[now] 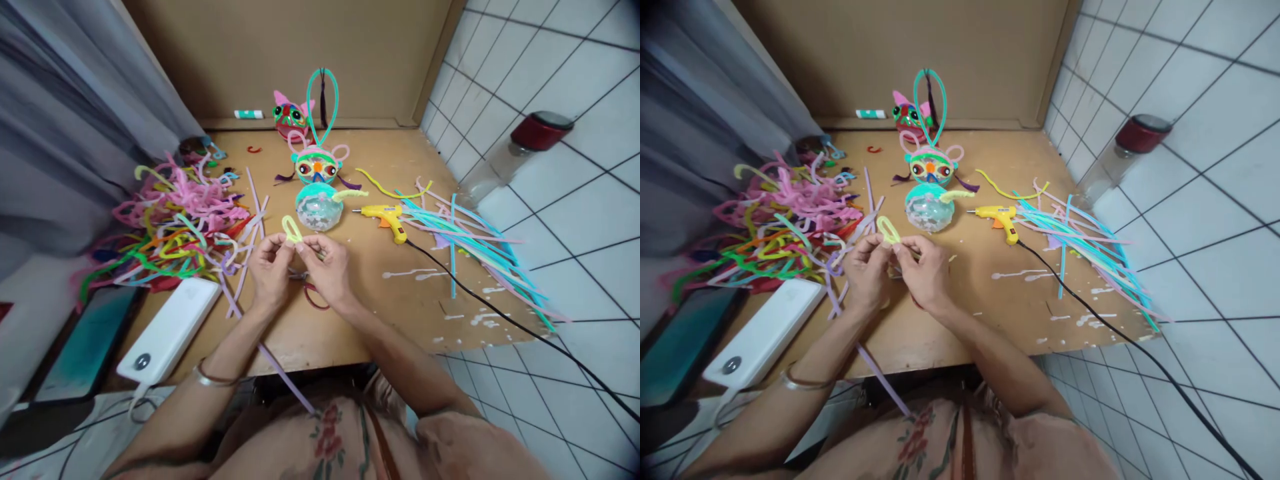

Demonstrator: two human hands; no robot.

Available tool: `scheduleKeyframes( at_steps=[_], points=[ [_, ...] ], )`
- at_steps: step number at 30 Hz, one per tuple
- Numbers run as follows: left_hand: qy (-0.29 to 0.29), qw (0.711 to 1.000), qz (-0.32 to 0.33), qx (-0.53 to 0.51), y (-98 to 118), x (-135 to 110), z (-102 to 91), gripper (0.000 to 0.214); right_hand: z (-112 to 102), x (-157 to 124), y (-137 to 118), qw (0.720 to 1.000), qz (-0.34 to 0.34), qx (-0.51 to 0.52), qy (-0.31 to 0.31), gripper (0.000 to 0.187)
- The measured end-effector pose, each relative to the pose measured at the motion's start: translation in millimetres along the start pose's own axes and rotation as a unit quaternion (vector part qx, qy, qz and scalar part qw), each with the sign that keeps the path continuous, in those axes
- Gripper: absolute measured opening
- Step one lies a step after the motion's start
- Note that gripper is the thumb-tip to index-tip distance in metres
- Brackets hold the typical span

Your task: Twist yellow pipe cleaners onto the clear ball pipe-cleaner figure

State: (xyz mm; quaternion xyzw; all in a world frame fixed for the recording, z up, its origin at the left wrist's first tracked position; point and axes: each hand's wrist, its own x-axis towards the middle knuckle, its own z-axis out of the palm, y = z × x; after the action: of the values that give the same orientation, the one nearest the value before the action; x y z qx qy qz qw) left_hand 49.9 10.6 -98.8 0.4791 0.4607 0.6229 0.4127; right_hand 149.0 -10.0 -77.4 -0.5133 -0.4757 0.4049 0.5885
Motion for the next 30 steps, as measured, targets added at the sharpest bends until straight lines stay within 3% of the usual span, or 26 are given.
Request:
scheduleKeyframes(
  at_steps=[2,8,12,15,21,26,30],
  points=[
    [0.009,1.0,0.011,-0.002,1,0,0.7,0.019,0,1,0,1.0,-0.008,-0.013,0.002,0.016],
    [-0.039,0.999,0.011,0.003,6,2,2.4,0.02,-3,2,-5,0.998,-0.013,-0.066,0.018,0.018],
    [-0.045,0.997,0.019,0.057,17,-4,-4.4,0.026,-5,3,-3,0.996,-0.029,-0.079,0.021,0.022],
    [-0.06,0.989,0.077,0.108,33,-21,-13.8,0.033,-5,3,1,0.997,-0.04,-0.065,0.028,0.021],
    [-0.089,0.964,0.22,0.119,60,-72,-41.9,0.018,-6,2,1,0.995,-0.044,-0.079,0.031,0.023],
    [-0.117,0.965,0.2,0.124,63,-104,-66.0,0.013,-4,0,-6,0.994,-0.031,-0.097,0.028,0.024],
    [-0.125,0.961,0.202,0.14,59,-113,-76.6,0.013,-4,0,-4,0.994,-0.038,-0.094,0.027,0.022]
  ],
)
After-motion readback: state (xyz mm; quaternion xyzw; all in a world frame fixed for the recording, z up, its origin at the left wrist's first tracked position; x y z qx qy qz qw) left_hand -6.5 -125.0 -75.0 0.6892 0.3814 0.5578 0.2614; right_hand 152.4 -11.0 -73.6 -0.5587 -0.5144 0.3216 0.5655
